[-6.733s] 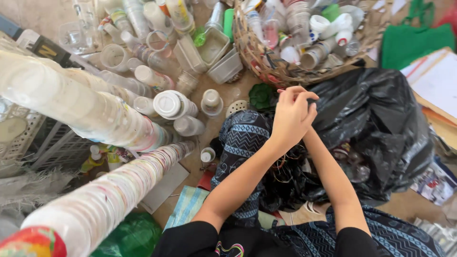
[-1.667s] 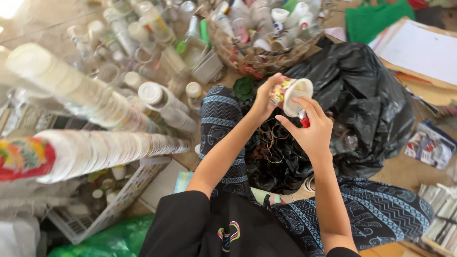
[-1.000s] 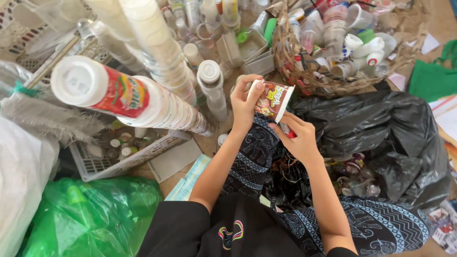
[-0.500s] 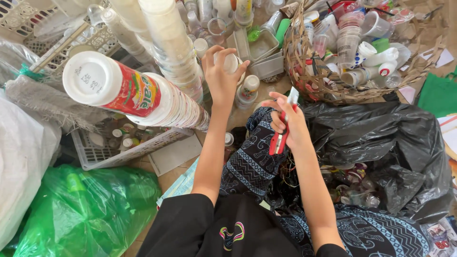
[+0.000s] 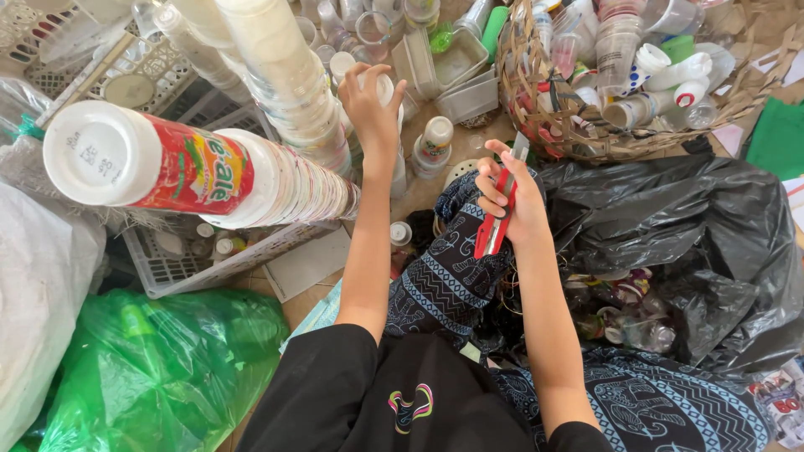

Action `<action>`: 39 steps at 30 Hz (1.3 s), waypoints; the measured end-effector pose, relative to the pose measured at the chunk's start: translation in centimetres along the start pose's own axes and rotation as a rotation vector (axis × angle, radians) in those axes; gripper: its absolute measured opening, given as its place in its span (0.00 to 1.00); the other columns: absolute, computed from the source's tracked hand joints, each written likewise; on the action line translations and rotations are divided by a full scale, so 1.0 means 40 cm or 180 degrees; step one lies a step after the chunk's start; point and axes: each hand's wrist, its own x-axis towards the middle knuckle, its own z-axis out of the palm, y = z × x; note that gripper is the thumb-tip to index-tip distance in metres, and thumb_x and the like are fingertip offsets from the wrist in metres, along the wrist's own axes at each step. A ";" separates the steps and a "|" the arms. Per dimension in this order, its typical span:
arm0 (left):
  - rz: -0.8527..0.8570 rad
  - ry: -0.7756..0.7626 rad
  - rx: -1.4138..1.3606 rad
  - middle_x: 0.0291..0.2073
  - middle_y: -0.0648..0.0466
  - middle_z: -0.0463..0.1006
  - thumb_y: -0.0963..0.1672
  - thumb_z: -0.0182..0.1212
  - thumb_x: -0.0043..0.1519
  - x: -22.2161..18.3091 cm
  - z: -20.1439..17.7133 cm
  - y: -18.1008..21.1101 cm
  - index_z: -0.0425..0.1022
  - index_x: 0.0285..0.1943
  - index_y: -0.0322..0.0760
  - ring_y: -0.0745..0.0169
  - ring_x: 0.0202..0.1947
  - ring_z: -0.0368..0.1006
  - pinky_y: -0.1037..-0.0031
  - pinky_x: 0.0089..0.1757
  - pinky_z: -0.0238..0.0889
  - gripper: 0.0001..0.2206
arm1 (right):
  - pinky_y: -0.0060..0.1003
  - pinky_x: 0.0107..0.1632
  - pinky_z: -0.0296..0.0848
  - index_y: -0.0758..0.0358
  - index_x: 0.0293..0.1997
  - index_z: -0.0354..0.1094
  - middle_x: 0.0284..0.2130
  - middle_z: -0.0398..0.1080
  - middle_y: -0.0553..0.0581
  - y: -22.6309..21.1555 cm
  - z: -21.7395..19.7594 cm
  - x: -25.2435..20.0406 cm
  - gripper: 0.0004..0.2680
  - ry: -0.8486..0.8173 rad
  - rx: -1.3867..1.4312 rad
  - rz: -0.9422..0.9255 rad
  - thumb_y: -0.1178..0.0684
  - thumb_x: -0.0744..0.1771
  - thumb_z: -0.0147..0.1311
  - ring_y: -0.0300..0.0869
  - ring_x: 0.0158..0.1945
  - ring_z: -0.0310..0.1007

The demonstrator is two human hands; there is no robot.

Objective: The person sits on the floor surrounded by plastic waste and uses a red utility knife to cut and peel labels off plastic cups. They handle several cups, including a clear one and a white one with an orange label, removing the paper wrappers and placing the cleaned cups aside.

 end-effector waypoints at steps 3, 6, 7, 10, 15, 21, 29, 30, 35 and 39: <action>-0.0061 0.0138 0.0171 0.52 0.56 0.66 0.42 0.71 0.55 -0.007 0.032 -0.021 0.76 0.46 0.45 0.52 0.54 0.62 0.62 0.55 0.58 0.12 | 0.22 0.19 0.48 0.59 0.61 0.63 0.36 0.67 0.53 0.003 -0.014 -0.011 0.11 0.0014 0.0044 -0.0115 0.52 0.71 0.50 0.29 0.22 0.50; -0.0012 0.0235 0.0248 0.50 0.56 0.65 0.41 0.68 0.56 -0.012 0.039 -0.011 0.74 0.45 0.44 0.53 0.52 0.62 0.63 0.54 0.58 0.11 | 0.21 0.18 0.47 0.59 0.61 0.62 0.35 0.68 0.53 0.000 -0.028 -0.023 0.11 0.0018 0.0131 -0.0186 0.52 0.72 0.49 0.29 0.21 0.50; -0.0024 0.0223 0.0254 0.50 0.56 0.65 0.41 0.68 0.56 -0.014 0.043 -0.015 0.74 0.45 0.44 0.53 0.52 0.62 0.63 0.54 0.58 0.11 | 0.21 0.18 0.47 0.59 0.61 0.62 0.35 0.68 0.53 -0.002 -0.033 -0.033 0.11 0.0032 0.0137 -0.0176 0.52 0.72 0.49 0.29 0.21 0.50; -0.0041 0.0221 0.0337 0.51 0.57 0.64 0.42 0.68 0.58 -0.011 0.052 -0.020 0.74 0.46 0.45 0.54 0.52 0.61 0.64 0.54 0.58 0.10 | 0.21 0.17 0.46 0.55 0.61 0.65 0.34 0.68 0.50 -0.014 -0.049 -0.060 0.11 0.0051 0.0081 -0.0199 0.51 0.71 0.50 0.28 0.21 0.48; 0.0117 0.0276 0.0747 0.50 0.58 0.66 0.41 0.67 0.53 -0.002 0.066 -0.023 0.74 0.42 0.45 0.56 0.49 0.65 0.65 0.51 0.62 0.10 | 0.20 0.17 0.45 0.53 0.62 0.65 0.34 0.66 0.50 -0.046 -0.079 -0.122 0.11 0.0111 0.0024 -0.0392 0.51 0.72 0.48 0.28 0.22 0.49; 0.0006 0.0370 0.0470 0.50 0.58 0.68 0.41 0.69 0.54 0.011 0.070 -0.053 0.78 0.42 0.45 0.53 0.50 0.66 0.64 0.52 0.63 0.09 | 0.20 0.20 0.51 0.58 0.62 0.69 0.36 0.69 0.50 -0.123 -0.173 -0.204 0.11 0.0365 0.0311 -0.0556 0.51 0.73 0.48 0.28 0.24 0.52; 0.0017 0.0395 0.0565 0.48 0.59 0.70 0.42 0.69 0.51 0.023 0.076 -0.096 0.77 0.37 0.48 0.54 0.46 0.68 0.66 0.47 0.66 0.09 | 0.20 0.21 0.50 0.57 0.59 0.69 0.35 0.67 0.50 -0.133 -0.239 -0.266 0.10 0.0866 0.0189 -0.0770 0.50 0.72 0.49 0.29 0.25 0.52; 0.0128 0.0373 0.0689 0.48 0.60 0.70 0.42 0.70 0.50 0.031 0.073 -0.092 0.77 0.36 0.48 0.55 0.45 0.70 0.67 0.45 0.67 0.09 | 0.20 0.21 0.50 0.57 0.59 0.68 0.35 0.67 0.50 -0.132 -0.236 -0.263 0.10 0.0888 0.0142 -0.0776 0.50 0.72 0.49 0.29 0.25 0.52; 0.0249 0.0106 0.0651 0.48 0.59 0.68 0.41 0.69 0.51 -0.002 0.103 -0.122 0.76 0.36 0.46 0.54 0.47 0.67 0.64 0.48 0.65 0.08 | 0.21 0.21 0.50 0.57 0.58 0.68 0.34 0.67 0.49 -0.117 -0.218 -0.259 0.09 0.0872 0.0070 -0.0854 0.50 0.72 0.49 0.29 0.24 0.53; 0.0307 0.0050 0.0810 0.47 0.59 0.68 0.42 0.68 0.53 -0.025 0.108 -0.125 0.74 0.38 0.46 0.53 0.50 0.65 0.61 0.50 0.63 0.08 | 0.21 0.21 0.50 0.58 0.57 0.67 0.33 0.67 0.50 -0.113 -0.212 -0.257 0.09 0.1024 0.0009 -0.0901 0.51 0.71 0.50 0.29 0.24 0.53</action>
